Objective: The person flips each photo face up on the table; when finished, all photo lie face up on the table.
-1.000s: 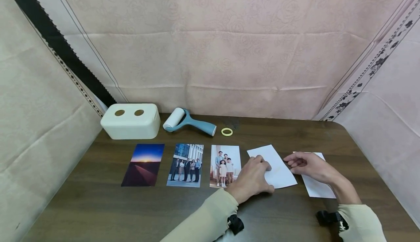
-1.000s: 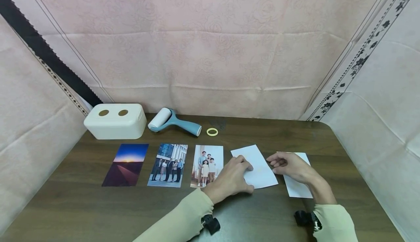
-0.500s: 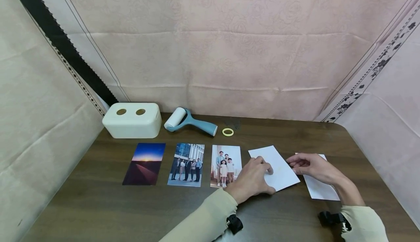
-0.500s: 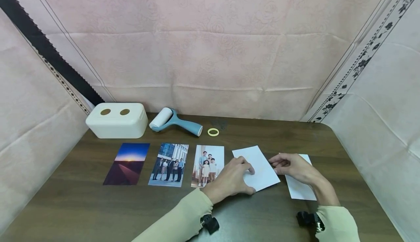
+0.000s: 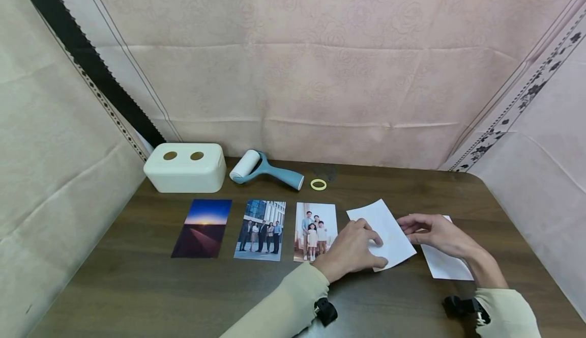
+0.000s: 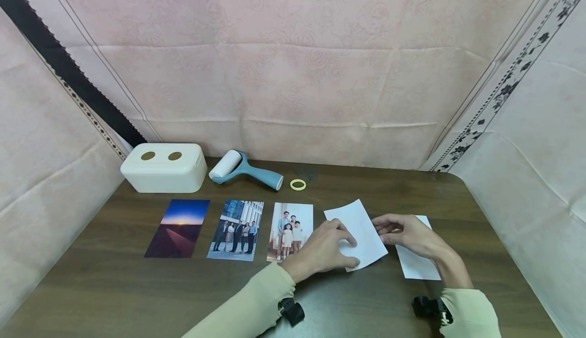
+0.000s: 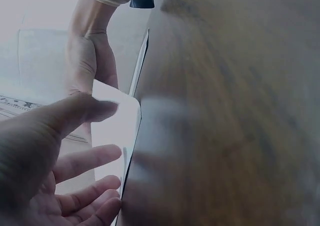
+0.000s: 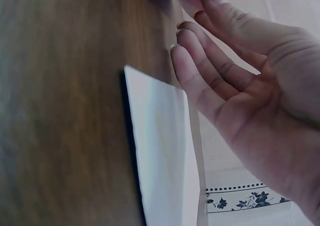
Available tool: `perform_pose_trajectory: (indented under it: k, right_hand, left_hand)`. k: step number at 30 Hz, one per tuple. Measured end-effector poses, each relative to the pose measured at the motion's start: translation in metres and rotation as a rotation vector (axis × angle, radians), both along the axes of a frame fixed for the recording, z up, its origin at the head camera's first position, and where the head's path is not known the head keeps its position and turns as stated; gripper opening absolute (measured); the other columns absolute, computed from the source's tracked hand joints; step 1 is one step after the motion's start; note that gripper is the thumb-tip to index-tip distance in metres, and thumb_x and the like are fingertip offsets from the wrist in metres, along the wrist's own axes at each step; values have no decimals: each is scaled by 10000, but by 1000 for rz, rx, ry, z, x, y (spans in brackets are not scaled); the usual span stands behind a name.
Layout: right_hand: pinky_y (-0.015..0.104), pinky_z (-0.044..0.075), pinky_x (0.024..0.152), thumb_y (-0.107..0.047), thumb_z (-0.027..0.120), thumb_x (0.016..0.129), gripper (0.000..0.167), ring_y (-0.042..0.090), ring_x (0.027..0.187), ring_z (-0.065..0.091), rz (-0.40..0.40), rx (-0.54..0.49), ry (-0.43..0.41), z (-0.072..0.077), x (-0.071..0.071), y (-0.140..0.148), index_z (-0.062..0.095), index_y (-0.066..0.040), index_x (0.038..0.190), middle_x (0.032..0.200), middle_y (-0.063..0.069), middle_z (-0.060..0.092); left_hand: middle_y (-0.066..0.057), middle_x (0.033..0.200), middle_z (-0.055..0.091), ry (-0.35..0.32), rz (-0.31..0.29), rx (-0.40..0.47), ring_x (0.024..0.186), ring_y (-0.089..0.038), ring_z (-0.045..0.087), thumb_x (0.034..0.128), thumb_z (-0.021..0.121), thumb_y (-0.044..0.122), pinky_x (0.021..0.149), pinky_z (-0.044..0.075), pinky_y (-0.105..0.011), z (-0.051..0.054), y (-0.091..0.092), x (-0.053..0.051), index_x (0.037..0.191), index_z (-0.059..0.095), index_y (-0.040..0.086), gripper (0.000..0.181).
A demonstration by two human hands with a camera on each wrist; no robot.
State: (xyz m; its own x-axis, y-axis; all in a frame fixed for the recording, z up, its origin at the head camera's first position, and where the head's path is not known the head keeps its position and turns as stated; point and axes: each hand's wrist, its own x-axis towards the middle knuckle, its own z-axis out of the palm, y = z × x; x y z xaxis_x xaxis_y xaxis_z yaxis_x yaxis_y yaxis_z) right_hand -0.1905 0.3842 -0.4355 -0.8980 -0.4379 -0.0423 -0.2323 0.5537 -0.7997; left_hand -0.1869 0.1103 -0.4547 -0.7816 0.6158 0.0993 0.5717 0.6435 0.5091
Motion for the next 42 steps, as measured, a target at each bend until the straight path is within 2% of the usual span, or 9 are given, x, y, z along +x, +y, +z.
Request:
perform_pose_trajectory:
  k: [6, 11, 14, 18, 23, 30, 37, 42]
  right_hand:
    - [254, 568, 856, -91, 724, 1014, 414, 113, 1064, 694, 19, -26, 22, 1, 2, -3, 636, 51, 1393, 1206, 138, 734]
    - [284, 583, 877, -98, 732, 1010, 437, 128, 1104, 703, 42, -81, 1, -2, 1, -7, 629, 40, 1411, 1280, 192, 709]
    - [307, 589, 892, -94, 742, 1001, 466, 145, 1129, 703, 56, -114, -32, 0, 1, -11, 613, 45, 1426, 1319, 223, 686]
    - [315, 587, 911, -98, 763, 985, 495, 168, 1153, 703, 67, -142, -62, 2, 1, -18, 607, 35, 1436, 1333, 225, 679]
    - [308, 578, 925, -138, 797, 966, 505, 208, 1175, 699, 76, -123, -50, 2, 0, -27, 633, -27, 1430, 1346, 178, 685]
    - [288, 560, 945, -166, 827, 945, 493, 263, 1163, 700, 70, -95, -17, 1, -1, -38, 655, -45, 1390, 1302, 125, 709]
    - [292, 566, 928, -167, 813, 958, 448, 249, 1136, 703, 44, -94, -7, 0, -1, -42, 669, -61, 1369, 1290, 99, 713]
    - [308, 585, 894, -150, 737, 1016, 299, 204, 1085, 720, -34, -144, -4, -5, -2, -48, 687, -30, 1286, 1225, 119, 728]
  left_hand:
    - [60, 1044, 657, -67, -6, 128, 933, -42, 578, 995, 752, 317, 811, 451, -179, -4, -4, -9, 1123, 841, 196, 197]
    - [67, 1032, 714, -149, 40, 284, 946, -27, 634, 1035, 691, 289, 851, 485, -196, -7, -6, -14, 1122, 832, 162, 209]
    - [86, 1038, 732, -206, 79, 346, 948, -7, 643, 1050, 666, 325, 855, 497, -202, -7, -6, -15, 1122, 824, 163, 237]
    - [94, 1061, 752, -274, 139, 386, 975, -18, 657, 1061, 634, 390, 867, 510, -235, -7, -5, -15, 1150, 812, 171, 296]
    - [74, 1126, 750, -330, 205, 419, 1016, -56, 659, 1071, 578, 451, 881, 512, -276, -7, -4, -14, 1197, 784, 170, 370]
    - [92, 1045, 730, -377, 227, 500, 954, -55, 645, 1043, 590, 540, 850, 512, -282, -6, -5, -15, 1160, 761, 176, 419]
    - [87, 991, 735, -372, 205, 561, 920, -36, 647, 1028, 660, 385, 829, 511, -259, -6, -4, -16, 1100, 764, 148, 269]
    - [82, 1003, 749, -406, 243, 601, 947, -39, 655, 1023, 677, 317, 854, 516, -276, 0, -4, -14, 1063, 770, 149, 197]
